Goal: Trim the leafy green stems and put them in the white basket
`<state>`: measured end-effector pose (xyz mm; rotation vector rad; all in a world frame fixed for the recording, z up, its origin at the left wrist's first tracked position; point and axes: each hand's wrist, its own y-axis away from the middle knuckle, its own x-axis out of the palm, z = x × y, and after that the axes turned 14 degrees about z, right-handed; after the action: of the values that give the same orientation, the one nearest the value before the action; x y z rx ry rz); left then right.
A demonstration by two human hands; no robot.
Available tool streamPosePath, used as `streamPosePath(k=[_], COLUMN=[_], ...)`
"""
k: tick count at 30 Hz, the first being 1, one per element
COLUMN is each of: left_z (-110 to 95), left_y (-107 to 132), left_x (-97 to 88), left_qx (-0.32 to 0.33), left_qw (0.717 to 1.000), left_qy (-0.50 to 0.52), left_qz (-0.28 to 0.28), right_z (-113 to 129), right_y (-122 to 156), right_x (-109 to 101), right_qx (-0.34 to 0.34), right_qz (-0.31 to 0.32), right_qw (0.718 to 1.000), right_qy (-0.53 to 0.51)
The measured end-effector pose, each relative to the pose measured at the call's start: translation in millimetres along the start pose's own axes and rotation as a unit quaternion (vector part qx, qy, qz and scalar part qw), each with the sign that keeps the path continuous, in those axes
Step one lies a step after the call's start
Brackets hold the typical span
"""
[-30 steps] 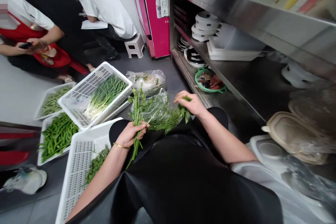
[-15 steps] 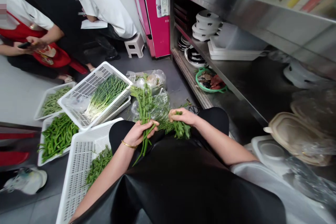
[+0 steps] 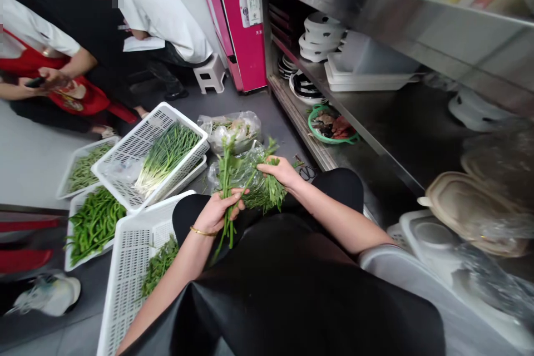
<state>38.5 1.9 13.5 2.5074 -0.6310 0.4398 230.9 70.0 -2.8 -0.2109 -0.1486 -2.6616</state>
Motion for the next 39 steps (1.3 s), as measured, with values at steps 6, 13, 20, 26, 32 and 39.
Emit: streamPosePath(k=[6, 13, 20, 26, 32, 39], left_z=[1.6, -2.8, -6.6, -3.5, -12.6, -8.5], left_y=[12.5, 16.5, 31.9, 32.8, 22.9, 29.8], left_x=[-11.2, -1.1, -6.9, -18.9, -13.0, -9.2], left_qx=[0.042, 0.013, -0.017, 0.003, -0.009, 0.007], left_qw=[0.999, 0.999, 0.992, 0.996, 0.989, 0.994], left_qy=[0.014, -0.037, -0.122, -0.093, -0.142, -0.107], left_qz=[-0.012, 0.015, 0.02, -0.002, 0.041, 0.029], right_z=[12.3, 53.5, 51.2, 54.9, 56.0, 32.4], right_y=[43.3, 40.4, 26.5, 45.8, 41.0, 37.2], right_x=[-14.0, -6.7, -20.8, -70.5, -17.7, -25.2], right_qx=[-0.012, -0.133, -0.054, -0.036, -0.086, -0.126], right_qz=[0.075, 0.137, 0.296, 0.095, 0.232, 0.206], right_qw=[0.964, 0.693, 0.685, 0.861, 0.708, 0.908], right_qy=[0.255, 0.695, 0.663, 0.498, 0.661, 0.343])
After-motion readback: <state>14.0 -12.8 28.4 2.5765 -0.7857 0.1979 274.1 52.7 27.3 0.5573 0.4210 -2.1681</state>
